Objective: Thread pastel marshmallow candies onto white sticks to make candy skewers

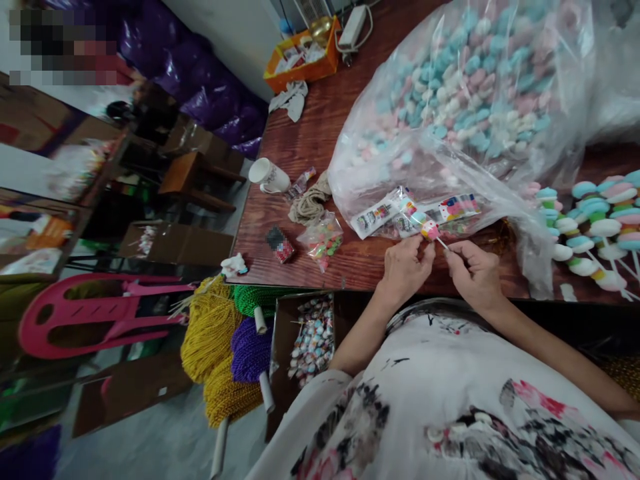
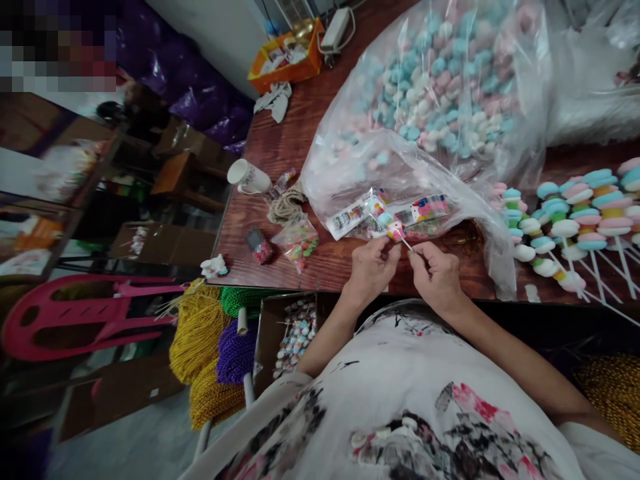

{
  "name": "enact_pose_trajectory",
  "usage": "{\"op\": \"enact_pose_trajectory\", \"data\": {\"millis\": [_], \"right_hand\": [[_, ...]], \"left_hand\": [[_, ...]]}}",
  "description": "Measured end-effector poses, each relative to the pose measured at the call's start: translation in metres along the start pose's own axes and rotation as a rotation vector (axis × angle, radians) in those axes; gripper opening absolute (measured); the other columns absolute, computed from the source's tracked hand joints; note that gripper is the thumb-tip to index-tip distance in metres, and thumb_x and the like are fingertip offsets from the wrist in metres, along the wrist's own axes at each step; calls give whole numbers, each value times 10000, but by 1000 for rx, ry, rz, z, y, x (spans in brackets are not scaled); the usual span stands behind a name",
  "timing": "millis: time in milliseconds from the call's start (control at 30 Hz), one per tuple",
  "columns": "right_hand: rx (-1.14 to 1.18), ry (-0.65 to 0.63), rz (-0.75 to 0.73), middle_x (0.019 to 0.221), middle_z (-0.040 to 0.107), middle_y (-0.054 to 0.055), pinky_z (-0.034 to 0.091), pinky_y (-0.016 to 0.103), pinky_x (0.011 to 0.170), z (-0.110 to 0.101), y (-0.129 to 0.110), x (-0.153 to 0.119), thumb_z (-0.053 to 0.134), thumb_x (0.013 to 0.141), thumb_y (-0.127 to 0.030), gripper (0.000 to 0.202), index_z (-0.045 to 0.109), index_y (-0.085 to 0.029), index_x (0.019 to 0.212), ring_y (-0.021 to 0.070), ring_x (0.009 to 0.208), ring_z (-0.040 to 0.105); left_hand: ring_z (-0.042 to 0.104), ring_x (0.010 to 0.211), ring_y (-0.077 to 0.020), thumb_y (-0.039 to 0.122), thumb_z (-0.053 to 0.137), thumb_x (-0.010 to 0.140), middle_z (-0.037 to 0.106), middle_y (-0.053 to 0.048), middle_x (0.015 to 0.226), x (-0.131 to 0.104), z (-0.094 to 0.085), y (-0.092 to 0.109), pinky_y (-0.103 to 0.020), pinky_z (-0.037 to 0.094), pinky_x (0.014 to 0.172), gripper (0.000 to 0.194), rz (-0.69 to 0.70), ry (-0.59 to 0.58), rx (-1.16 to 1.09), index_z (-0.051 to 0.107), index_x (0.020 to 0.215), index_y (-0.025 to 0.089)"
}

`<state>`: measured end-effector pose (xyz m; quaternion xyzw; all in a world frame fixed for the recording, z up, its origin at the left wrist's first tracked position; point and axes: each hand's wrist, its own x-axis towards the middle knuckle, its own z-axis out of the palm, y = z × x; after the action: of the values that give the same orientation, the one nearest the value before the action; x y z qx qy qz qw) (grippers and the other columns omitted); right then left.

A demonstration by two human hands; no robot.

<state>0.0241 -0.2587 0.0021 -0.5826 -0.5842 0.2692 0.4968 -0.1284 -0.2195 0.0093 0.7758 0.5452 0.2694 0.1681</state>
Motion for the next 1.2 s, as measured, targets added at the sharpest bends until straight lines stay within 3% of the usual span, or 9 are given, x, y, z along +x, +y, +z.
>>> {"op": "enact_pose_trajectory", "data": {"millis": [100,267,533,833,1033,1100,1200], "right_hand": [[-13,-17,-8,550,576,-29,373,233,492,2,1,-1,554,910,-253,175,651,-189,779,105,458,490],[-9,-30,-24,552,593,-23,387,236,511,6,2,-1,550,910,-238,168,663,-183,798,110,460,517],[-11,-78,-4,570,602,-13,393,242,532,12,3,-1,543,907,-246,174,645,-192,777,120,486,532],[-70,-42,-83,668,676,24,411,267,582,21,13,3,518,883,-210,149,651,-208,817,164,575,614],[-159,-107,-111,605,613,-3,369,269,560,16,19,8,510,847,-164,148,615,-220,758,155,530,566],[-208,-149,-167,612,622,2,359,276,559,11,21,11,501,859,-172,159,623,-219,770,161,534,565],[-263,-189,-314,670,670,27,367,290,567,-2,23,19,475,906,-201,204,647,-215,796,176,571,590]], "left_hand": [[689,773,-166,237,505,961,753,-92,844,0,-1,2,-274,467,714,213,12,-39,69,677,872,150],[670,742,-160,285,527,966,737,-73,808,-2,-2,2,-271,427,687,212,-18,-85,124,646,838,165],[643,715,-165,169,482,933,703,-68,761,0,-1,-4,-284,397,670,200,-7,-101,235,590,766,176],[550,644,-136,145,452,893,615,-27,685,-12,6,-4,-269,404,648,227,114,-82,15,535,688,195],[467,577,-128,140,433,882,519,-5,601,-22,11,1,-281,380,611,287,189,-115,-126,447,604,211],[469,572,-122,130,437,872,527,-6,601,-24,6,7,-275,380,599,282,182,-159,-120,463,602,206],[536,625,-124,156,459,904,607,-23,668,-15,-18,17,-268,429,642,259,248,-257,-125,567,672,193]]}}
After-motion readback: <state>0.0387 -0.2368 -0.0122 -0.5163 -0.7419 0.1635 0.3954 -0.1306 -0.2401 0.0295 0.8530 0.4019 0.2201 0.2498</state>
